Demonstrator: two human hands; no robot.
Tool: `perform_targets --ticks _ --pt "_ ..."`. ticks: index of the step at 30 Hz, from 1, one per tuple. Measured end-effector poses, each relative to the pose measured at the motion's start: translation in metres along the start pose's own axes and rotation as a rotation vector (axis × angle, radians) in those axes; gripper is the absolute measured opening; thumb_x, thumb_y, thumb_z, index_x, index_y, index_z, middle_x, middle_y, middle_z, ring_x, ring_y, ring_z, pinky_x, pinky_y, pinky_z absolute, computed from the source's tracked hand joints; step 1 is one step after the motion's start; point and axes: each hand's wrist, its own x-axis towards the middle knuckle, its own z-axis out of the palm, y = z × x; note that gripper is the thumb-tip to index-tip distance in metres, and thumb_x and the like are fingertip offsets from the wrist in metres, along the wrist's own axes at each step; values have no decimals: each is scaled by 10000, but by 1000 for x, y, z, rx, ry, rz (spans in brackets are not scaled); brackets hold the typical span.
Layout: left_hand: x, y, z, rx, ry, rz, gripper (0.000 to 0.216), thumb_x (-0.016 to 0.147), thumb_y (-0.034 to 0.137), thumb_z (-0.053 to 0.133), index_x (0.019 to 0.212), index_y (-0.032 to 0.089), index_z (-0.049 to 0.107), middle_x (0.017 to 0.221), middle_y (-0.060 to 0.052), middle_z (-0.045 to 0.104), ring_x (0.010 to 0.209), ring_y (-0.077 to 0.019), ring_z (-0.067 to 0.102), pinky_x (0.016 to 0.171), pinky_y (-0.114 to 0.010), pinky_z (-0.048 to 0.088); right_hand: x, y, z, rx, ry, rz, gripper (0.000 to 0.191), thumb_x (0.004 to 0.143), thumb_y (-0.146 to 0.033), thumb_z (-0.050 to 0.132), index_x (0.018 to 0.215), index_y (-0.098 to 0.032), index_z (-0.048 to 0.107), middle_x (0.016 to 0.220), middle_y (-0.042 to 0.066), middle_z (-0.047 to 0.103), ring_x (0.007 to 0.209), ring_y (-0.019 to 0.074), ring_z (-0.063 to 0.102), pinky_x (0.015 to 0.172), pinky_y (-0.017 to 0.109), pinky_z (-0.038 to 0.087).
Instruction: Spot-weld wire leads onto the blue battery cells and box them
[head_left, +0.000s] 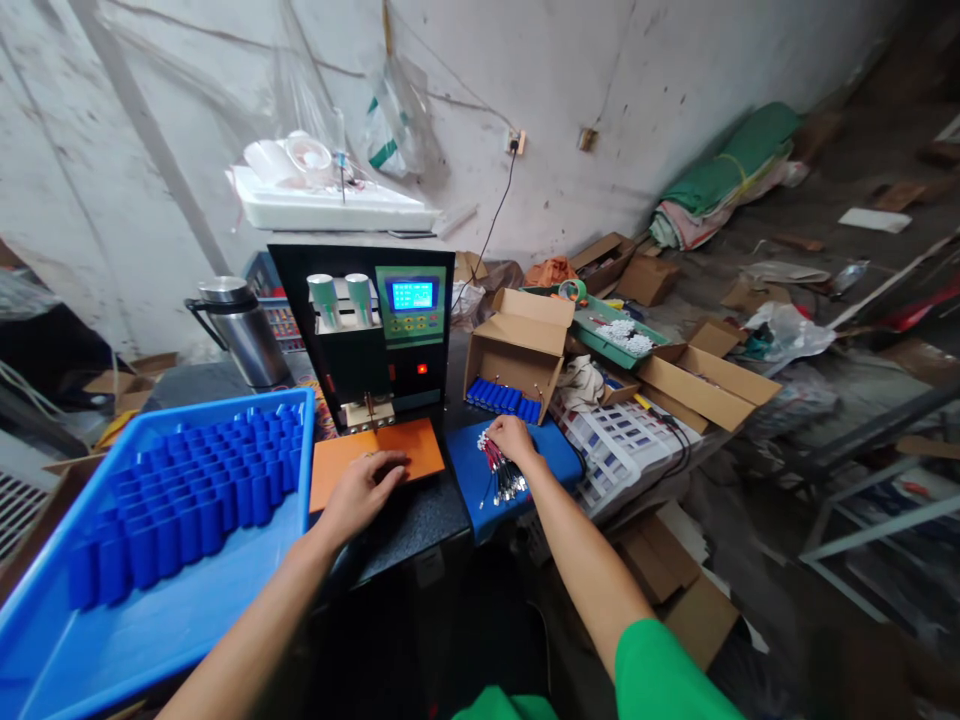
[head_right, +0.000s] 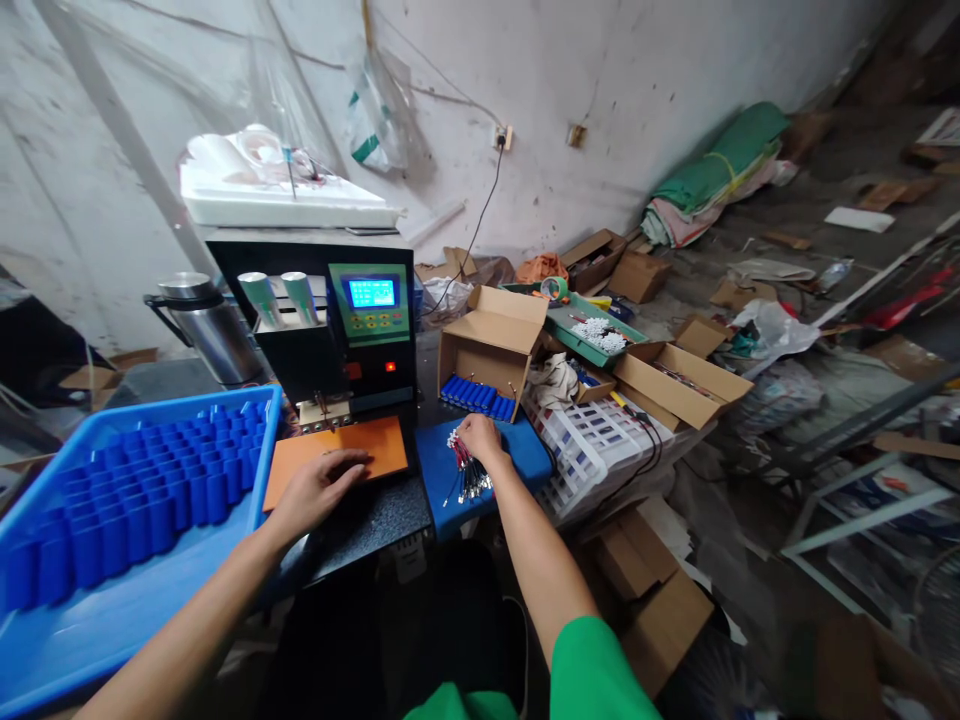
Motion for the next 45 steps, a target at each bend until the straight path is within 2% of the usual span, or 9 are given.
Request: perform_targets --ticks 5,9,16,20,25,30,35,39,45 --pt "-1 -2 1 -31 1 -7 327 859 446 533 1015 207 692 1036 -69 725 944 -231 665 870 -361 520 2 1 -2 252 25 27 122 735 -228 603 663 -165 679 695 38 694 700 180 635 641 234 453" --pt "0 1 0 -53 -12 -23 359 845 472 536 1009 195 694 1017 -77 729 938 -241 666 875 -374 523 3 -4 -23 581 96 36 209 724 -359 625 679 -155 639 627 12 625 604 150 564 555 226 428" --pt "-1 2 2 -172 39 -64 409 830 526 564 1020 186 690 1029 -82 730 934 -245 680 866 -373 538 -3 -45 -59 1020 193 -14 279 669 -429 709 718 -177 600 572 -38 525 517 97 447 494 209 362" --pt "-9 28 1 -244 129 -89 389 816 505 611 1033 192 694 1029 -69 732 978 -239 667 893 -362 524 -23 -81 -50 1147 101 -61 258 677 -403 721 711 -176 604 580 -35 533 517 90 449 506 213 365" --pt "-23 67 7 -334 167 -144 352 797 457 652 1001 177 711 953 -66 736 865 -214 677 770 -318 538 -58 -126 -21 1271 -54 -57 250 696 -392 727 729 -173 611 580 -37 531 517 91 456 510 218 366" --pt "-38 67 13 -512 244 -179 288 793 413 659 906 153 715 839 -56 722 770 -178 652 735 -291 515 -84 -154 4 1339 -153 -34 260 700 -392 729 716 -173 590 576 -40 519 507 84 440 510 216 371" --pt "-53 60 1 -567 334 -241 257 783 404 659 785 148 665 700 -21 662 655 -136 589 645 -249 467 -101 -159 21 1343 -289 -17 282 721 -425 719 803 -181 602 662 -22 566 557 100 503 523 215 407" --pt "-66 57 -9 -502 403 -264 236 789 376 636 725 149 619 656 0 614 617 -120 549 603 -233 429 -116 -160 30 1199 -465 -142 291 714 -421 731 836 -174 638 704 -3 601 613 125 547 562 233 437" --pt "-91 51 -15 -415 388 -278 240 838 364 584 732 151 613 680 -13 627 642 -132 569 624 -246 451 -136 -166 39 1020 -444 -258 265 741 -421 711 697 -166 651 672 11 610 635 145 550 637 268 446"
